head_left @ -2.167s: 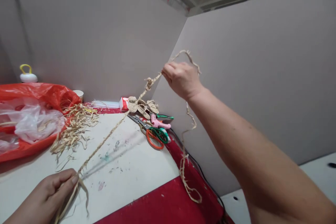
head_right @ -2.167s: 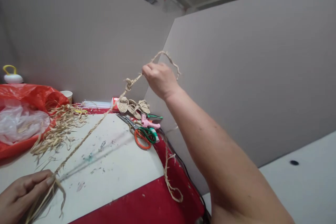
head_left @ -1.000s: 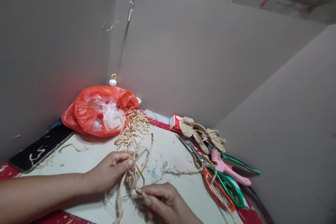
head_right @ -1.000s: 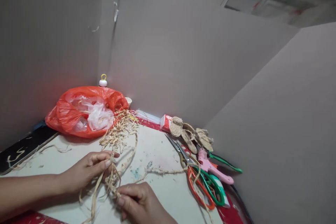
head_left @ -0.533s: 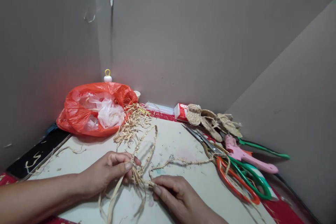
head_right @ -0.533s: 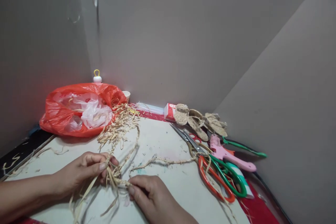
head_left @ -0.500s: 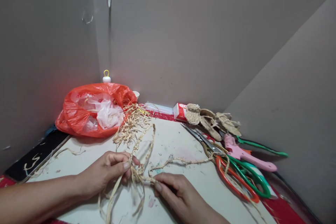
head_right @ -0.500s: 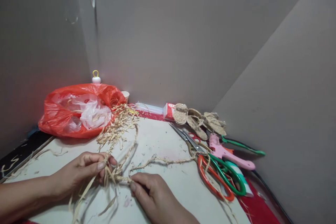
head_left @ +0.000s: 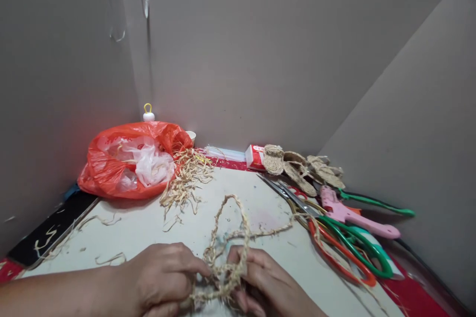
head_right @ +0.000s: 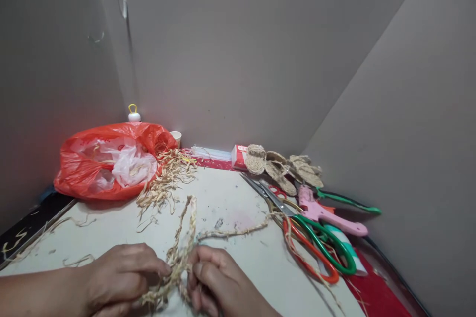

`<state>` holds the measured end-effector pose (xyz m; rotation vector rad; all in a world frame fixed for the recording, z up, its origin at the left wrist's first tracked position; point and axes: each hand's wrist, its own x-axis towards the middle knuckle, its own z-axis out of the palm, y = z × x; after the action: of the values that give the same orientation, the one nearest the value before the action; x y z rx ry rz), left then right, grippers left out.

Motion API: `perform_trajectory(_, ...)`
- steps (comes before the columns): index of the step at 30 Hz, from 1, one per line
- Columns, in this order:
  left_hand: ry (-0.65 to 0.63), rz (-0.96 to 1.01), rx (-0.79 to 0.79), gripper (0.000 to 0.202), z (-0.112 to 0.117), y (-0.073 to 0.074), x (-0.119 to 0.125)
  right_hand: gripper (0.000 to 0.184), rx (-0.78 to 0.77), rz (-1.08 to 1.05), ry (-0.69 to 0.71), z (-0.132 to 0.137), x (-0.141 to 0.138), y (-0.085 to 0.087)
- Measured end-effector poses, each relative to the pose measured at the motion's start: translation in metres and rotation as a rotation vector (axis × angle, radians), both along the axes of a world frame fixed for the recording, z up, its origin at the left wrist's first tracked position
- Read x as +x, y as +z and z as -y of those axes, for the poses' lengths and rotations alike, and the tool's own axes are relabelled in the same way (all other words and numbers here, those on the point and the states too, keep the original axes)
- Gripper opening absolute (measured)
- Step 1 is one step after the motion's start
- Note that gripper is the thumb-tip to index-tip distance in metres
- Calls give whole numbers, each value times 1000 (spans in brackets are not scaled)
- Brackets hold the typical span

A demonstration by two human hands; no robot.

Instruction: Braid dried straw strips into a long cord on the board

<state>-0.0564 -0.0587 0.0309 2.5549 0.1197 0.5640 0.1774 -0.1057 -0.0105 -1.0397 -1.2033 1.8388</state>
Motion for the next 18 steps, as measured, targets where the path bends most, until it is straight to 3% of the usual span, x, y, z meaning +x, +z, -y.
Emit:
perform_trajectory(10, -70, -125, 164, 6, 3, -11, 3, 28, -122, -375, 125, 6, -4, -2)
perform_trajectory(14, -100, -101, 157, 6, 8, -13, 7, 26, -144, -484, 59, 9, -11, 5)
perform_trajectory(18, 11, 4, 154, 12, 9, -12, 3, 29, -198, -498, -61, 7, -13, 9)
